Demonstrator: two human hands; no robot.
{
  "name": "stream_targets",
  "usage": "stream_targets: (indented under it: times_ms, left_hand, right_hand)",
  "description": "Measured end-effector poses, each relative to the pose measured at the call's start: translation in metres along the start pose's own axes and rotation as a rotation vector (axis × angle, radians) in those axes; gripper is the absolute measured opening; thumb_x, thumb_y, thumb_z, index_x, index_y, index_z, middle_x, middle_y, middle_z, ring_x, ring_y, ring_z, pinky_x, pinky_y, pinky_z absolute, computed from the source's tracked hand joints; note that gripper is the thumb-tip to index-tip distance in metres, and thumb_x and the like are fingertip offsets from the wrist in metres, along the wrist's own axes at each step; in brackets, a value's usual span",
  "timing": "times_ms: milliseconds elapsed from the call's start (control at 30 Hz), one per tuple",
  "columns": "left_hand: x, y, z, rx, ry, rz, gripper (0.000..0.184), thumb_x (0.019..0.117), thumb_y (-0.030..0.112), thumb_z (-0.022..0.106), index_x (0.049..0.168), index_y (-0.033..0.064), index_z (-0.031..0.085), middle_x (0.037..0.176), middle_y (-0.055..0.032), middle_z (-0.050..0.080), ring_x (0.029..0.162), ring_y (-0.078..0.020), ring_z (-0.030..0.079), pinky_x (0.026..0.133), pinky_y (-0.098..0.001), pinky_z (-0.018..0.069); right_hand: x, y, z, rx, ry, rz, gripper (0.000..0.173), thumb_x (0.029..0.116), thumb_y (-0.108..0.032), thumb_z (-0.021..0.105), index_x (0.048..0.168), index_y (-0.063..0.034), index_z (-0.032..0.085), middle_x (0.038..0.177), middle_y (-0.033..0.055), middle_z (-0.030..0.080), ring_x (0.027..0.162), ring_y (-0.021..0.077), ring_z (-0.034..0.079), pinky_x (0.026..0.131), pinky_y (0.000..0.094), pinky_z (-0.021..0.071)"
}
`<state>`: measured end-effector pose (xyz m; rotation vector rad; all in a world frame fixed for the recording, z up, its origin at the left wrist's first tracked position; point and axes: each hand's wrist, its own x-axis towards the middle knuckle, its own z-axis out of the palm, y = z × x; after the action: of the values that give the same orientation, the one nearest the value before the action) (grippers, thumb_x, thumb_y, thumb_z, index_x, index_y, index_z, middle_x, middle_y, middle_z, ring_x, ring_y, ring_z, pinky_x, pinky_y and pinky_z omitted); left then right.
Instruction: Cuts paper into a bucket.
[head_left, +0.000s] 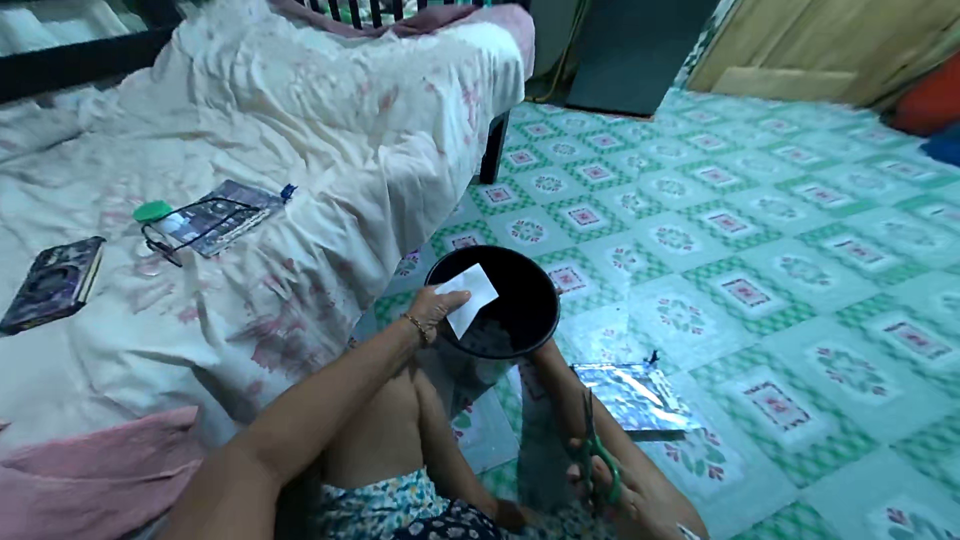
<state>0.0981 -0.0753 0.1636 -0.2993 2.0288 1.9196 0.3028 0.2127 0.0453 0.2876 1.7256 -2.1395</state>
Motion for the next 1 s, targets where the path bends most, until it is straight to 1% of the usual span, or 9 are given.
stream_targets:
  times_ms: [167,300,400,467,600,633,700,867,1000]
  left_hand:
    - [0.011,0.001,0.015,-0.084,-0.128,-0.022,0.030,0.1002,0.007,0.063,0.126,-0.0066,0.059,0.104,-0.0150,0.067,0.087,-0.0162,0.066,0.082,-0.0332,0.0568]
    - [0.000,-0.007,0.009,-0.059,-0.184,0.022,0.027,0.0992,0.006,0.065,0.122,-0.0084,0.061,0.102,-0.0150,0.068,0.086,-0.0139,0.066,0.082,-0.0309,0.0561]
    - [-0.009,-0.020,-0.003,-0.072,-0.211,0.077,0.024,0.0971,0.003,0.067,0.117,-0.0102,0.063,0.099,-0.0136,0.068,0.085,-0.0105,0.065,0.083,-0.0277,0.0556]
    - [-0.014,-0.026,-0.010,-0.081,-0.209,0.106,0.022,0.0958,0.001,0.067,0.113,-0.0111,0.063,0.095,-0.0125,0.068,0.083,-0.0086,0.064,0.081,-0.0260,0.0550]
    - [-0.015,-0.038,-0.020,0.051,-0.239,0.211,0.018,0.0947,0.004,0.070,0.106,-0.0101,0.067,0.091,-0.0117,0.069,0.080,-0.0067,0.064,0.081,-0.0255,0.0540]
    - [-0.016,-0.039,-0.021,0.072,-0.247,0.230,0.017,0.0943,0.004,0.070,0.104,-0.0098,0.067,0.089,-0.0105,0.069,0.078,-0.0055,0.063,0.079,-0.0247,0.0538]
    - [-0.017,-0.041,-0.021,0.104,-0.270,0.271,0.015,0.0937,0.003,0.070,0.102,-0.0096,0.067,0.085,-0.0081,0.068,0.075,-0.0028,0.063,0.077,-0.0228,0.0540]
    - [-0.017,-0.043,-0.025,0.129,-0.325,0.438,0.014,0.0930,0.003,0.069,0.098,-0.0095,0.067,0.082,-0.0037,0.068,0.074,0.0026,0.063,0.075,-0.0183,0.0538]
    - [-0.008,-0.043,-0.024,0.105,-0.361,0.541,0.012,0.0928,0.003,0.067,0.097,-0.0091,0.068,0.081,0.0006,0.069,0.074,0.0059,0.063,0.074,-0.0150,0.0539]
  right_hand:
    - [-0.007,-0.012,0.014,0.129,0.013,-0.116,0.048,0.0993,-0.047,0.060,0.129,-0.0110,0.050,0.093,-0.0031,0.074,0.077,0.0088,0.070,0.070,0.0256,0.0582]
    - [-0.002,-0.023,0.038,0.135,0.146,-0.132,0.031,0.1056,-0.033,0.048,0.127,-0.0108,0.048,0.090,-0.0032,0.073,0.075,0.0090,0.069,0.070,0.0264,0.0583]
    - [-0.015,-0.040,0.065,0.133,0.442,-0.131,0.027,0.1093,-0.020,0.032,0.125,-0.0074,0.049,0.085,-0.0039,0.072,0.070,0.0065,0.068,0.066,0.0243,0.0577]
    - [-0.033,-0.056,0.076,0.128,0.555,-0.173,0.030,0.1092,-0.018,0.028,0.124,-0.0083,0.053,0.083,-0.0055,0.072,0.068,0.0049,0.068,0.064,0.0224,0.0574]
    - [-0.082,-0.081,0.084,0.138,0.608,-0.411,0.029,0.1062,-0.031,0.046,0.125,-0.0125,0.057,0.085,-0.0057,0.073,0.070,0.0056,0.069,0.065,0.0225,0.0585]
    - [-0.093,-0.086,0.086,0.146,0.620,-0.466,0.033,0.1024,-0.038,0.056,0.124,-0.0144,0.060,0.086,-0.0058,0.073,0.071,0.0057,0.069,0.065,0.0223,0.0588]
    - [-0.111,-0.095,0.093,0.122,0.670,-0.536,0.038,0.0971,-0.045,0.064,0.123,-0.0173,0.064,0.087,-0.0067,0.074,0.070,0.0049,0.069,0.064,0.0214,0.0584]
    - [-0.136,-0.121,0.119,0.013,0.765,-0.565,0.035,0.0998,-0.043,0.060,0.123,-0.0163,0.061,0.087,-0.0089,0.073,0.070,0.0031,0.068,0.065,0.0194,0.0577]
    - [-0.143,-0.151,0.129,-0.117,0.814,-0.532,0.043,0.0944,-0.048,0.067,0.123,-0.0164,0.062,0.084,-0.0078,0.073,0.070,0.0045,0.068,0.068,0.0201,0.0585]
